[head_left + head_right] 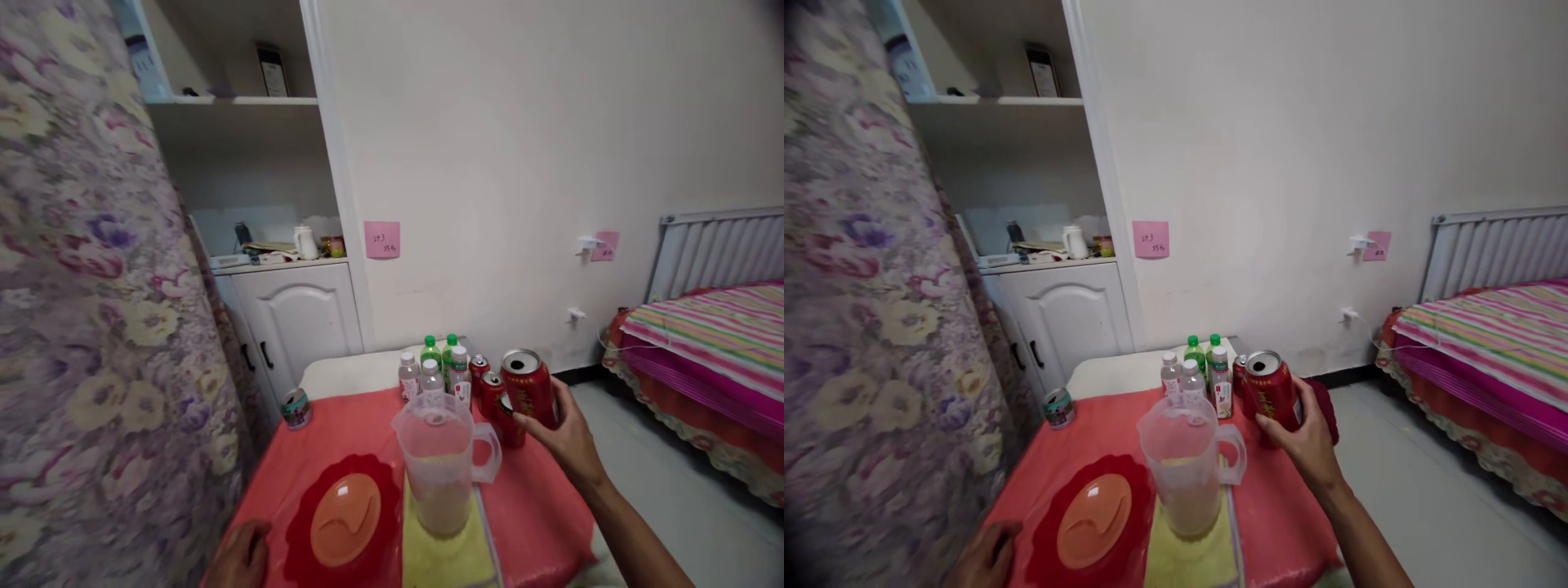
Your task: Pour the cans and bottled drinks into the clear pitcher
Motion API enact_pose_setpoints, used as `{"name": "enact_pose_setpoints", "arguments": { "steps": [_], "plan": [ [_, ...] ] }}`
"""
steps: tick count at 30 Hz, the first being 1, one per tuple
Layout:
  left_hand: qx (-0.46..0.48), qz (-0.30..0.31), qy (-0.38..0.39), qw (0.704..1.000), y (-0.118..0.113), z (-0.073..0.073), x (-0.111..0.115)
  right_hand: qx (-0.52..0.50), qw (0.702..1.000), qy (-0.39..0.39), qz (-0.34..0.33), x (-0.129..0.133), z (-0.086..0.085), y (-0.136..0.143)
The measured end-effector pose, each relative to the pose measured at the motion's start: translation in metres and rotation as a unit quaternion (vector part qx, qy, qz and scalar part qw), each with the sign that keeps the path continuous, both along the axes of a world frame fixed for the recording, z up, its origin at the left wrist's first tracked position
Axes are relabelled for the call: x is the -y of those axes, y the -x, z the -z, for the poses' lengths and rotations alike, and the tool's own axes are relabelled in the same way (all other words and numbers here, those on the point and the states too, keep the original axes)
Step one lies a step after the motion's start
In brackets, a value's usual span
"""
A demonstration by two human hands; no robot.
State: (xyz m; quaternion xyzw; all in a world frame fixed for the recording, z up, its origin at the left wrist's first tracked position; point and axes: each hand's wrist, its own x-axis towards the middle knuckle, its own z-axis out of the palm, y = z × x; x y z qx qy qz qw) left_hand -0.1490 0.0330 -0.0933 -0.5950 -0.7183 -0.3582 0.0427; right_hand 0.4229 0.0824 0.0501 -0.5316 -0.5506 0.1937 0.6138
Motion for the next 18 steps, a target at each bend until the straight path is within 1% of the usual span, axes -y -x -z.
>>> {"name": "enact_pose_setpoints", "arguments": {
  "steps": [4,6,7,10,15,18],
  "plan": [
    [-0.004,-0.001,-0.014,1.0,-0.002,0.0,0.002,0.05,0.998,-0.025,-0.014,-0.012,-0.038,0.012],
    [-0.007,-0.002,-0.022,1.0,-0.001,0.001,0.002,0.072,0.996,-0.045,-0.021,-0.018,-0.05,0.019],
    [-0.009,0.0,-0.024,1.0,-0.001,0.001,0.002,0.084,0.995,-0.054,-0.024,-0.021,-0.053,0.022],
    [-0.014,0.004,-0.028,0.999,0.0,0.002,0.003,0.126,0.988,-0.082,-0.031,-0.026,-0.054,0.029],
    [-0.014,0.0,-0.03,0.999,-0.001,0.0,0.005,0.184,0.974,-0.119,-0.059,-0.028,-0.043,0.035],
    [-0.011,0.0,-0.032,0.999,-0.003,-0.003,0.006,0.208,0.965,-0.145,-0.068,-0.027,-0.039,0.035]
  ]
}}
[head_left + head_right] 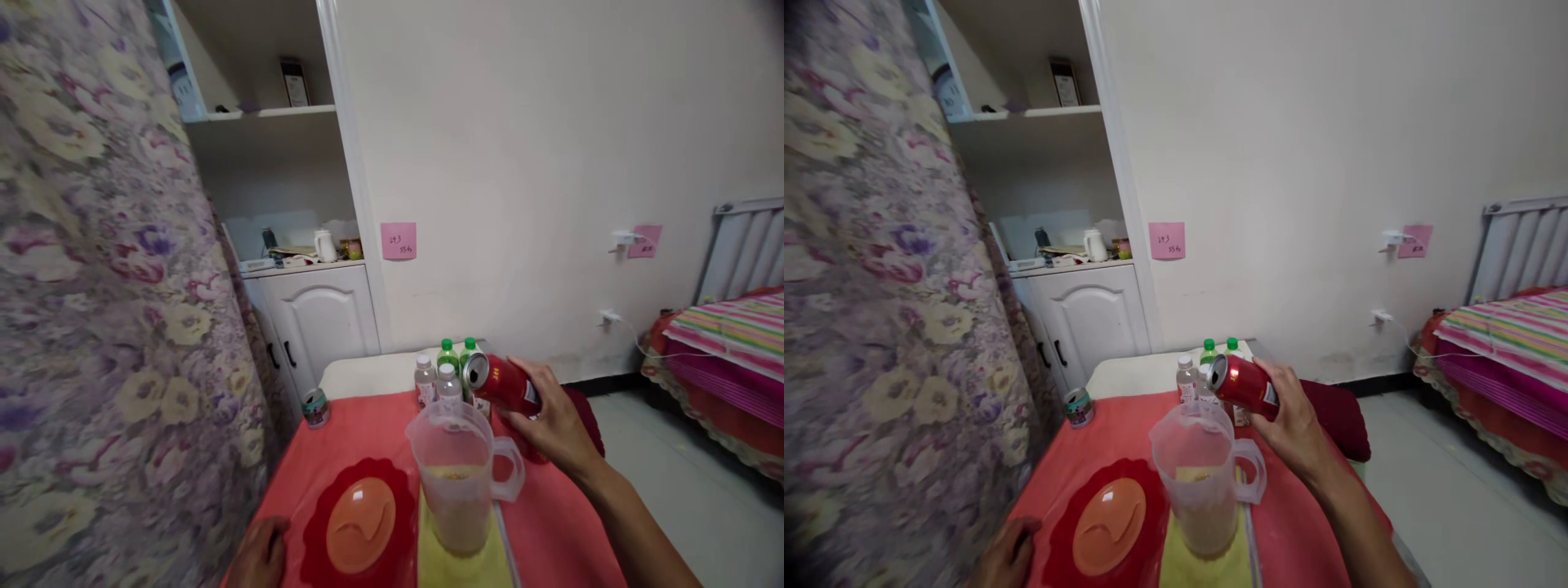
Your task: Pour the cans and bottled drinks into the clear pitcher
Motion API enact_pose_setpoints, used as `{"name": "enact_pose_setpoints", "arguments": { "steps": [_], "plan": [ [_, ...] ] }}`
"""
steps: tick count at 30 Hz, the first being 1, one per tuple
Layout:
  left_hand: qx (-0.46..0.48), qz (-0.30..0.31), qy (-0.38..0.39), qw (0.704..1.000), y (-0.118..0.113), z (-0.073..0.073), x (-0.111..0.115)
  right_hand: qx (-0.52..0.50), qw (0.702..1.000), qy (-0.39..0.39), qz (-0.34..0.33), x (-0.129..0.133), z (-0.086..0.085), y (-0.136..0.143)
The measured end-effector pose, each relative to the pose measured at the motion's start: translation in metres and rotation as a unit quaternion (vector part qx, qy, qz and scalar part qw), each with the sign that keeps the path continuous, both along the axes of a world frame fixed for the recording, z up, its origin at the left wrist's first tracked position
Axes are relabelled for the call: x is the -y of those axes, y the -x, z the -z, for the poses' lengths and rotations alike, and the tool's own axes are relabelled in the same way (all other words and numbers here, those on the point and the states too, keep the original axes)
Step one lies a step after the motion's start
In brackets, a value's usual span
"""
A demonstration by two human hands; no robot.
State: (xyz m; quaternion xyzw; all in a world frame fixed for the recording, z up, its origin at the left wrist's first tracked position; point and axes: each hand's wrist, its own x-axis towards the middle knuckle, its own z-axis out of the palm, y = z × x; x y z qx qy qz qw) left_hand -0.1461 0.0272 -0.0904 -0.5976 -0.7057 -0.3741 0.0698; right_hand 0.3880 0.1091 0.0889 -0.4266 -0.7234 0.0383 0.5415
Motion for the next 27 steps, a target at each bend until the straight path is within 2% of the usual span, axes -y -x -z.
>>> {"name": "enact_pose_setpoints", "arguments": {
  "steps": [5,16,27],
  "plan": [
    [-0.004,-0.003,0.006,1.0,-0.004,-0.0032,0.0015,0.03,0.999,-0.028,-0.023,0.0031,0.0011,-0.002],
    [0.004,-0.005,0.017,1.0,-0.0058,-0.002,0.001,0.058,0.997,-0.017,-0.046,0.0072,0.0007,0.0012],
    [0.006,-0.005,0.02,1.0,-0.0069,-0.0025,0.0025,0.072,0.996,-0.045,-0.029,0.0088,0.0003,0.0042]
  ]
}}
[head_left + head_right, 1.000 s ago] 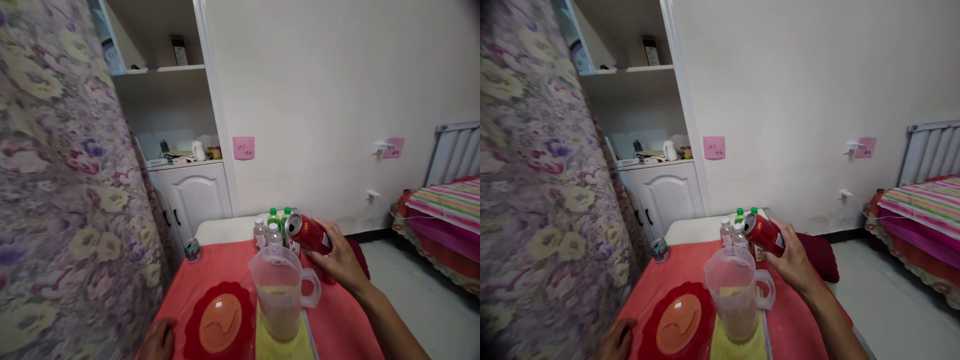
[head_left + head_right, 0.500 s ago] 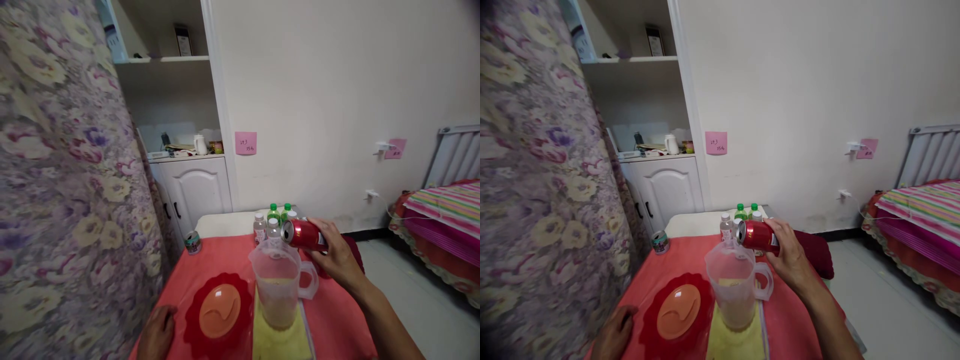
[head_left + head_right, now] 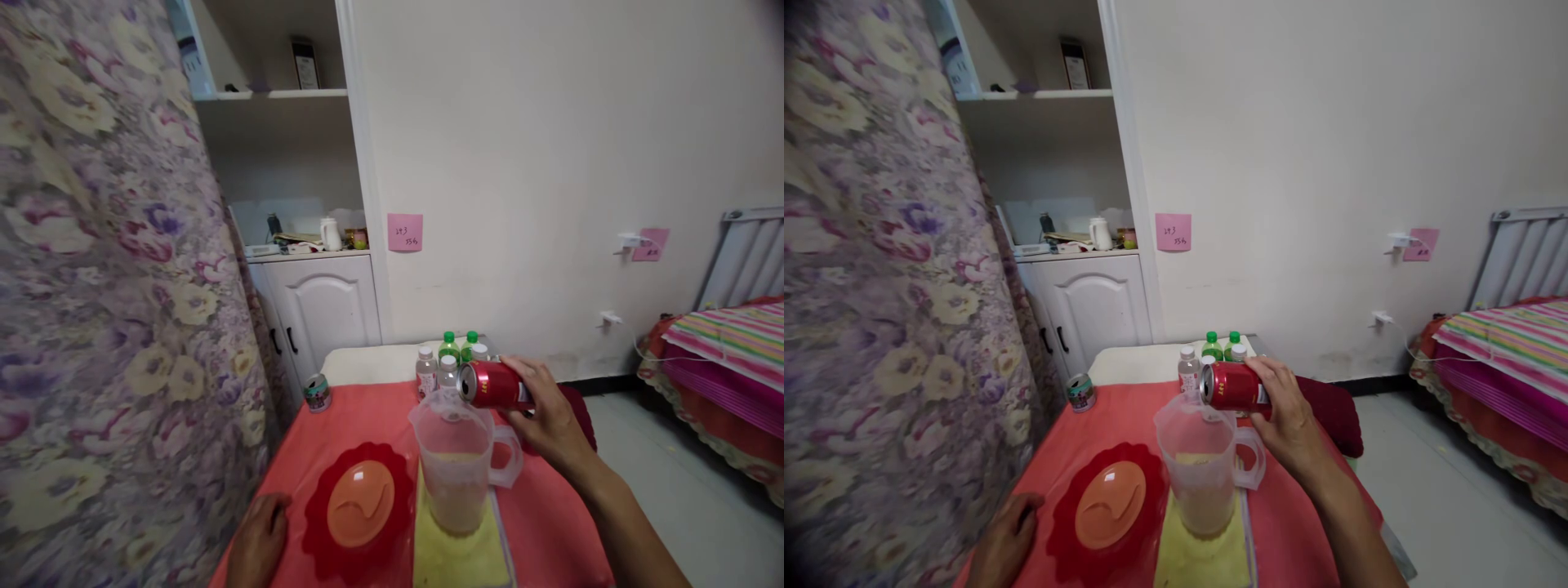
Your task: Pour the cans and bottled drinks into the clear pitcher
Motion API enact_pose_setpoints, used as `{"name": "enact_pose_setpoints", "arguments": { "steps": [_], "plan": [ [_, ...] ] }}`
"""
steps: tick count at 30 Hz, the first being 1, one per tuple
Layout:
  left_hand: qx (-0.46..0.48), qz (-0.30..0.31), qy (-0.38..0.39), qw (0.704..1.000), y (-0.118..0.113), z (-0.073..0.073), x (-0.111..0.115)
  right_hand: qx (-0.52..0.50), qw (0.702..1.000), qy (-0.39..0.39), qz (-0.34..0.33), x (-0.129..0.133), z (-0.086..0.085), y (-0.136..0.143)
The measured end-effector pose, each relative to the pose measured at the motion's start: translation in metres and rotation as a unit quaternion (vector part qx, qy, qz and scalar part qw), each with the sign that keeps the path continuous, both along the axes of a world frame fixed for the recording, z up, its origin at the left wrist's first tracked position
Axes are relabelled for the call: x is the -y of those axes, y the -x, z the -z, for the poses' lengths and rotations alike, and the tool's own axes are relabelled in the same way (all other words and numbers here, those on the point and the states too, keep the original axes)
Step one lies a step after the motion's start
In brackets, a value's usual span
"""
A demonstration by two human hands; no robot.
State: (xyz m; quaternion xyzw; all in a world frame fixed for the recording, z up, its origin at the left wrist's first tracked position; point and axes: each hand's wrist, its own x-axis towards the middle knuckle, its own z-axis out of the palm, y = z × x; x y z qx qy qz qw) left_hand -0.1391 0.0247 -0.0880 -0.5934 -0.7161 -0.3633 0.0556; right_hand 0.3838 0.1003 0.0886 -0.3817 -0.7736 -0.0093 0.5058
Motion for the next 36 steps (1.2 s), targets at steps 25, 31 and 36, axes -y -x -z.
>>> {"name": "enact_pose_setpoints", "arguments": {
  "steps": [25,31,36],
  "plan": [
    [0.008,-0.006,0.0,1.0,-0.0021,0.003,-0.0002,0.05,0.997,-0.03,0.043,0.004,0.002,-0.0027],
    [0.006,0.001,0.002,1.0,-0.0006,0.0054,-0.0001,0.058,0.997,-0.037,0.035,0.0038,0.0025,-0.0034],
    [0.003,0.002,0.002,1.0,0.0004,0.0067,-0.0006,0.059,0.998,-0.031,0.022,0.0051,0.002,-0.0022]
  ]
}}
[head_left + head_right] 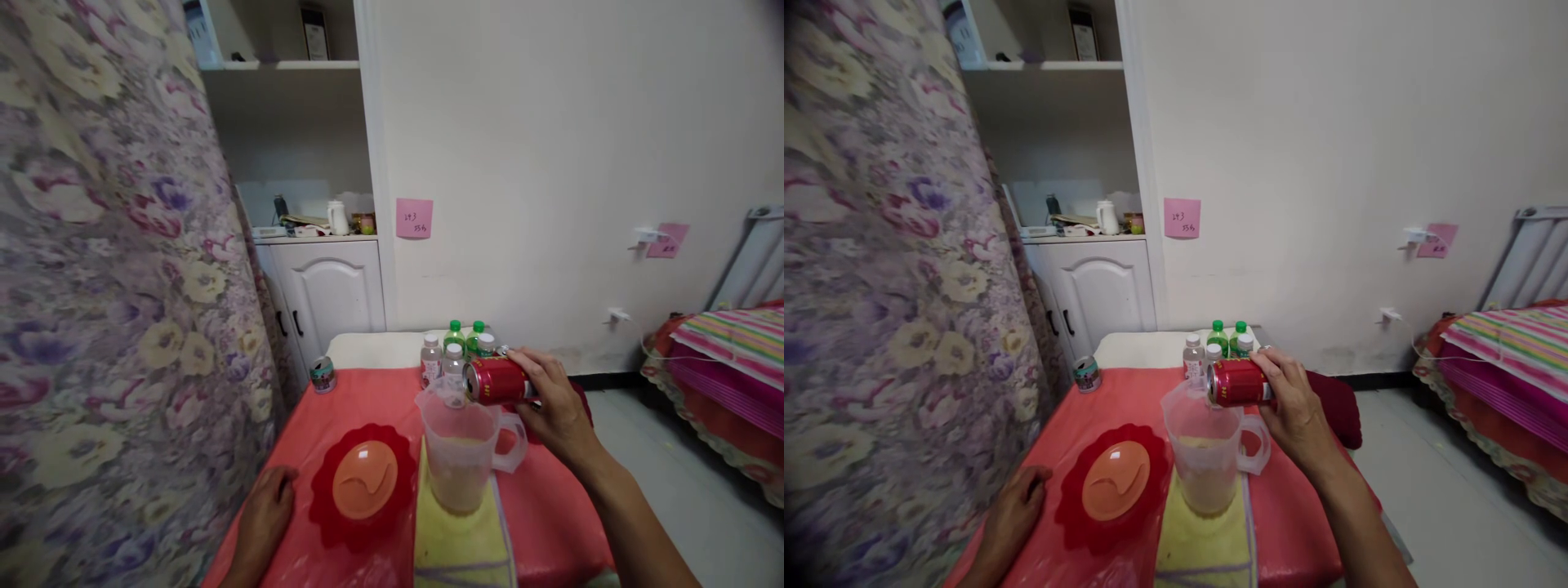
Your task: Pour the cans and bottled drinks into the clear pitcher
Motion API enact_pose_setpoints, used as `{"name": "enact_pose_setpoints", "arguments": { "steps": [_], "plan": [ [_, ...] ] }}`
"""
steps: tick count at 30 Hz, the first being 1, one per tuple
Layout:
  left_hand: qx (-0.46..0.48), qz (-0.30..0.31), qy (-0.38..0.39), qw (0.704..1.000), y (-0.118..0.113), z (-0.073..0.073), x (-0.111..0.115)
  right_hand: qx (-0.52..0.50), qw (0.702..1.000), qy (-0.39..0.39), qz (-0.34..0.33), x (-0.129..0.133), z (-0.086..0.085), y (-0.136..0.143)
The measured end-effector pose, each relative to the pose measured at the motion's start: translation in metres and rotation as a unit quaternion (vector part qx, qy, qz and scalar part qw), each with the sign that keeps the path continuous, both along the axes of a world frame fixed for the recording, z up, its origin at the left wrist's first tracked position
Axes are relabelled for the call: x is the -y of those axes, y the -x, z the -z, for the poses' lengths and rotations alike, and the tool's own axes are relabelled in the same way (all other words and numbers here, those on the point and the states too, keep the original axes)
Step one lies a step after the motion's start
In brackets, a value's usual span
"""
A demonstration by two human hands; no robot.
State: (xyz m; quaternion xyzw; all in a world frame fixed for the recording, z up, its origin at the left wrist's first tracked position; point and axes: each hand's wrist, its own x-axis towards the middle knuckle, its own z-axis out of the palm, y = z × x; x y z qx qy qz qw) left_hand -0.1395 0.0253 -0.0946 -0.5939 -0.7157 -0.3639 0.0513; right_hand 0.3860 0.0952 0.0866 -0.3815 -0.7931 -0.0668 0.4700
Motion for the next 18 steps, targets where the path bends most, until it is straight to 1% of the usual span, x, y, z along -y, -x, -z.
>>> {"name": "enact_pose_setpoints", "arguments": {
  "steps": [8,18],
  "plan": [
    [-0.002,-0.002,0.005,1.0,0.0022,0.0029,-0.0013,0.005,1.0,-0.002,0.001,-0.0015,0.0011,0.0003],
    [-0.002,-0.004,0.003,1.0,0.0004,0.0004,-0.0003,0.008,1.0,0.009,-0.009,0.0011,-0.0009,0.0011]
  ]
}}
